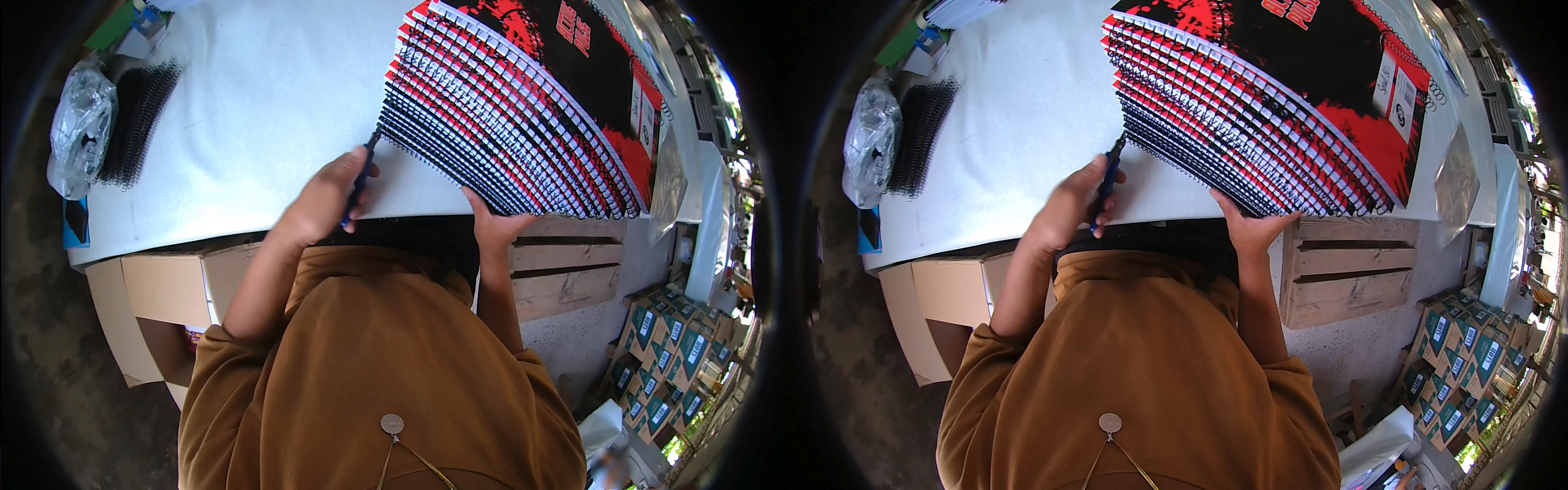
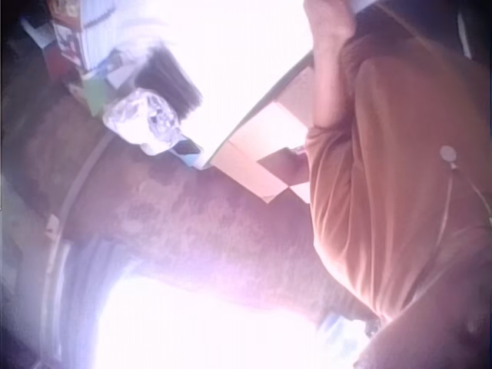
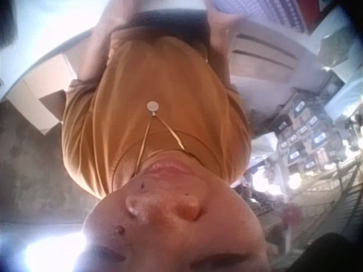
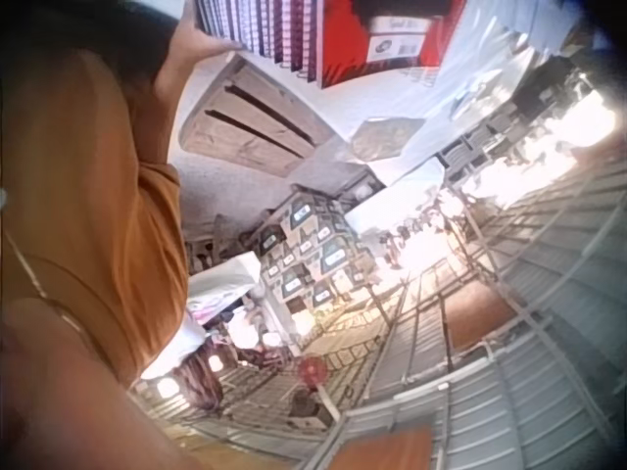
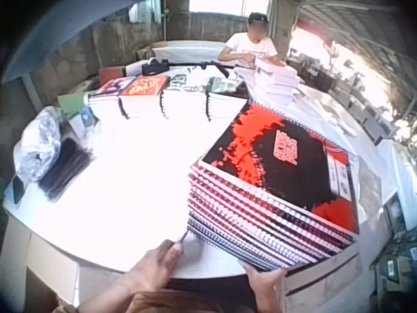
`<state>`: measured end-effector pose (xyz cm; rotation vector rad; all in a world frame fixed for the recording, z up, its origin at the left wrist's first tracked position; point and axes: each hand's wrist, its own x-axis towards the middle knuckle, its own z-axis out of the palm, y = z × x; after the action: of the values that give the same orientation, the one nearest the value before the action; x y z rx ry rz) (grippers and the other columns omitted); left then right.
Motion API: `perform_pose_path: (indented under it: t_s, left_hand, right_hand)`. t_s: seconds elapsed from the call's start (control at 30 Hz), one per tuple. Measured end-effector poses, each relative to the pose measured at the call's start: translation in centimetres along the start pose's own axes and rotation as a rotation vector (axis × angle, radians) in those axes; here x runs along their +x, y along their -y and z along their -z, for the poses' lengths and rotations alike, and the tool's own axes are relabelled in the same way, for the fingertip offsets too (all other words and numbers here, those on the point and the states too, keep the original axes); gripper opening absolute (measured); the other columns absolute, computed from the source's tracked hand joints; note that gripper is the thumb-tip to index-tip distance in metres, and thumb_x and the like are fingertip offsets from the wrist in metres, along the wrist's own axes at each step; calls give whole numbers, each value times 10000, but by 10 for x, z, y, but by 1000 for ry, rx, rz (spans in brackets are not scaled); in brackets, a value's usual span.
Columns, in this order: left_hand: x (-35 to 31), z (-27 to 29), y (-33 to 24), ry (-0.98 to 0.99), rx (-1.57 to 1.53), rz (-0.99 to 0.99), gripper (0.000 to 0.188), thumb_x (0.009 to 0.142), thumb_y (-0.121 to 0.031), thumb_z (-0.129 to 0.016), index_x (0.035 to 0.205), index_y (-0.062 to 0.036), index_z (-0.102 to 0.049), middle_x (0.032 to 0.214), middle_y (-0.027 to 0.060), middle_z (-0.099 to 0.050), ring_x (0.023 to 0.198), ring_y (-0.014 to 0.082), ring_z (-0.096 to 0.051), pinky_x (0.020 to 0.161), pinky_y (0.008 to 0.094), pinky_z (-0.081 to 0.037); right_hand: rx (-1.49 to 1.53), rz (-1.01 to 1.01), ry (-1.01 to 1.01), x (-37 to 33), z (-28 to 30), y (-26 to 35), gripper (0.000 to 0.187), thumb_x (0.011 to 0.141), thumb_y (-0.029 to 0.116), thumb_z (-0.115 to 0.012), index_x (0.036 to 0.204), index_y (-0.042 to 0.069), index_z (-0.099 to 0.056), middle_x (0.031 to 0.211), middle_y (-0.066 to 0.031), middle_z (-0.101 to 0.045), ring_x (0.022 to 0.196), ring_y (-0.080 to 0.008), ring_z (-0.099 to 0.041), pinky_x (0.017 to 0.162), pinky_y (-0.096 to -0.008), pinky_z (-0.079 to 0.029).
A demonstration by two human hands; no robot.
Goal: The person uses blue-handled pliers to trim excess wire coils from the spines of stacks of notebooks, removing the wire scraps by hand, and then organizes the notebooks on a table.
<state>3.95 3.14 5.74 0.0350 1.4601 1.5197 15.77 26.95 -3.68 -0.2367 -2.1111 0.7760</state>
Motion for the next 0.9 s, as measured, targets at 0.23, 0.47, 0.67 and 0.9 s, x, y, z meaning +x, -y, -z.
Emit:
perform_pose_path:
  t_s: [0.23,0.47,0.67,0.9]
  left_hand:
    - [2,1,1,-38,-110,124,539,951,-478,-291,1075,-5,-517,826,124,-592,763,243,-600,694,378,-513]
    - [18,23,13,363,-720,130,542,952,-466,-292,1106,4,-512,773,102,-562,639,210,-559,664,449,-532]
    - [5,-6,-16,-377,988,-53,502,952,-440,-332,1050,20,-509,651,124,-500,590,198,-518,601,343,-423]
    - [9,14,-13,53,-329,232,480,952,-464,-306,976,-43,-535,680,46,-499,570,165,-507,478,297,-466]
  right_hand:
    - [28,72,-35,1,-2,2,1200,564,230,-880,1347,-47,-14,1276,-218,-322,1142,-292,-408,960,-416,-357]
    - [44,13,-57,5,-2,7,1093,565,216,-880,1305,-63,-126,1231,-203,-358,1108,-274,-429,943,-395,-375]
    - [41,25,-50,4,-2,6,1114,550,234,-889,1299,-63,-120,1216,-193,-363,1092,-262,-443,919,-384,-399]
    - [241,-62,-5,4,-2,9,1134,620,201,-849,1348,-41,-15,1274,-221,-317,1136,-288,-426,934,-402,-392]
